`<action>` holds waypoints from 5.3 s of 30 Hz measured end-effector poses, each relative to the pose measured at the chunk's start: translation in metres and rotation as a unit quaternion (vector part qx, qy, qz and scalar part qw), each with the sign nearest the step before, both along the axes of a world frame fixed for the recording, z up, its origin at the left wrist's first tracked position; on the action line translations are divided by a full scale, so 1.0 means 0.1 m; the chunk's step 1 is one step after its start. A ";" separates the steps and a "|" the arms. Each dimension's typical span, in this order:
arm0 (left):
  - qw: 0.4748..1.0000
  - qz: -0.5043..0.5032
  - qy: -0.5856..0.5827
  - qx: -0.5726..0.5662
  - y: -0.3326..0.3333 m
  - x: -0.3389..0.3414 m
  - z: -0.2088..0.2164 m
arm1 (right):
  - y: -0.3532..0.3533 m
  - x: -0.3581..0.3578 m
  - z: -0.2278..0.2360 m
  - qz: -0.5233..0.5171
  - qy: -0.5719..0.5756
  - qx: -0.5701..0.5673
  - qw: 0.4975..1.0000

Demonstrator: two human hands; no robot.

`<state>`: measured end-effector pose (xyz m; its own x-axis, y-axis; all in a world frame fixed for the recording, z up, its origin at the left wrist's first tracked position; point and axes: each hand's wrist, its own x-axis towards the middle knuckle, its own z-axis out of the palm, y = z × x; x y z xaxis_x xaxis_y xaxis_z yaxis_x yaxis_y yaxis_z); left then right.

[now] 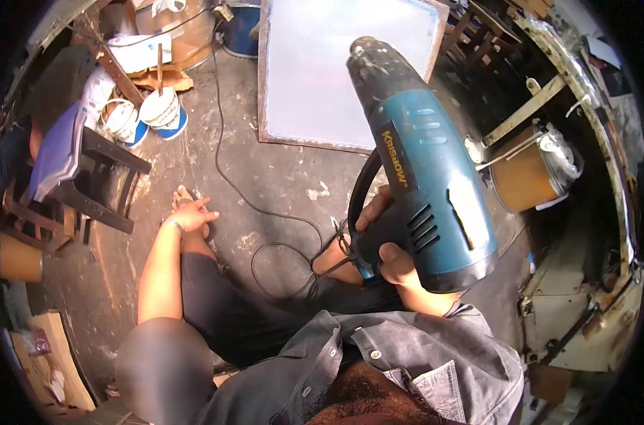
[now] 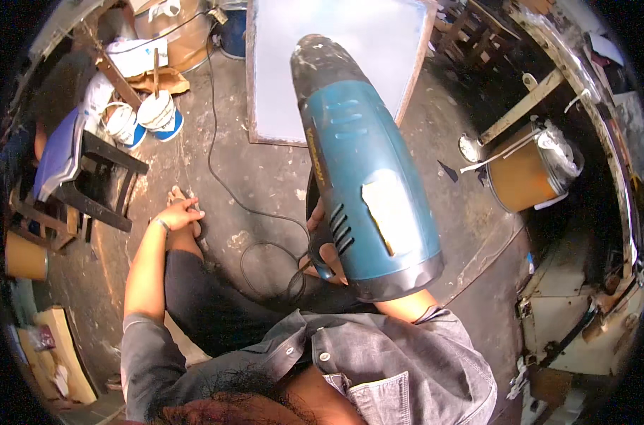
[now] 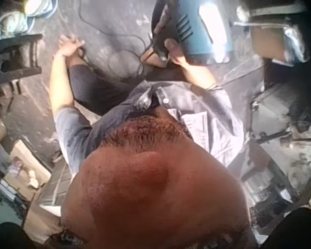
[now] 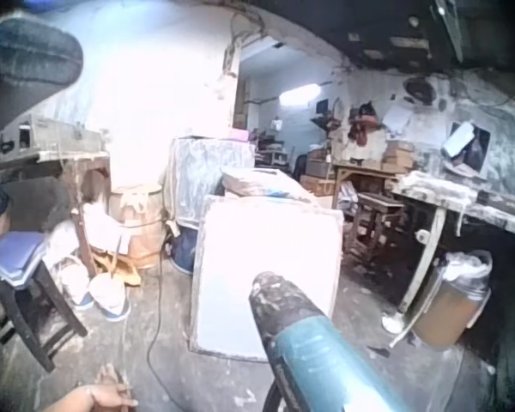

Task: The person carries a screen-printing frame through a workshop, connects a heat gun to power, and dries the screen surface while seated.

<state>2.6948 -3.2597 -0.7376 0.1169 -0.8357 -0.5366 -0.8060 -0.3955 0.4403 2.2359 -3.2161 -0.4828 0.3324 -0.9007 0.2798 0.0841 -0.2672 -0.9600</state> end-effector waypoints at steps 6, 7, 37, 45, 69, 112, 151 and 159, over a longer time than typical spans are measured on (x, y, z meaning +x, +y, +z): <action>0.999 -0.010 0.031 0.019 -0.12 -0.18 0.28 | 0.09 -0.16 -0.91 -0.005 -0.119 0.032 0.992; 1.000 -0.014 0.005 0.017 -0.07 -0.17 0.28 | 0.14 -0.16 -0.94 0.004 -0.114 0.081 0.990; 0.982 0.058 0.177 0.037 -0.09 -0.14 0.34 | 0.42 -0.48 -1.53 -0.157 -0.100 0.097 0.978; 0.980 0.092 0.171 0.032 -0.03 -0.26 0.44 | 0.34 -0.62 -1.44 -0.182 -0.116 0.011 0.976; 0.986 0.055 0.155 0.022 -0.07 -0.20 0.41 | 0.43 -0.61 -1.49 -0.056 0.041 0.000 0.998; 0.993 0.034 0.104 0.040 -0.12 -0.07 0.32 | 0.30 -0.67 -1.01 -0.164 -0.185 0.074 0.966; 0.982 0.104 0.155 0.033 -0.09 -0.12 0.37 | 0.13 -0.06 -0.77 0.085 -0.136 -0.140 0.977; 0.987 0.056 0.143 0.039 -0.17 -0.01 0.27 | 0.00 -0.03 -0.82 0.029 -0.053 -0.252 0.966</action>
<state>2.6942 -3.2771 -0.7109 0.0406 -0.7806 -0.6238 -0.6026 -0.5171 0.6079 2.2331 -3.2157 -0.5649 0.3242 -0.6222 0.7126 0.2038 -0.6897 -0.6949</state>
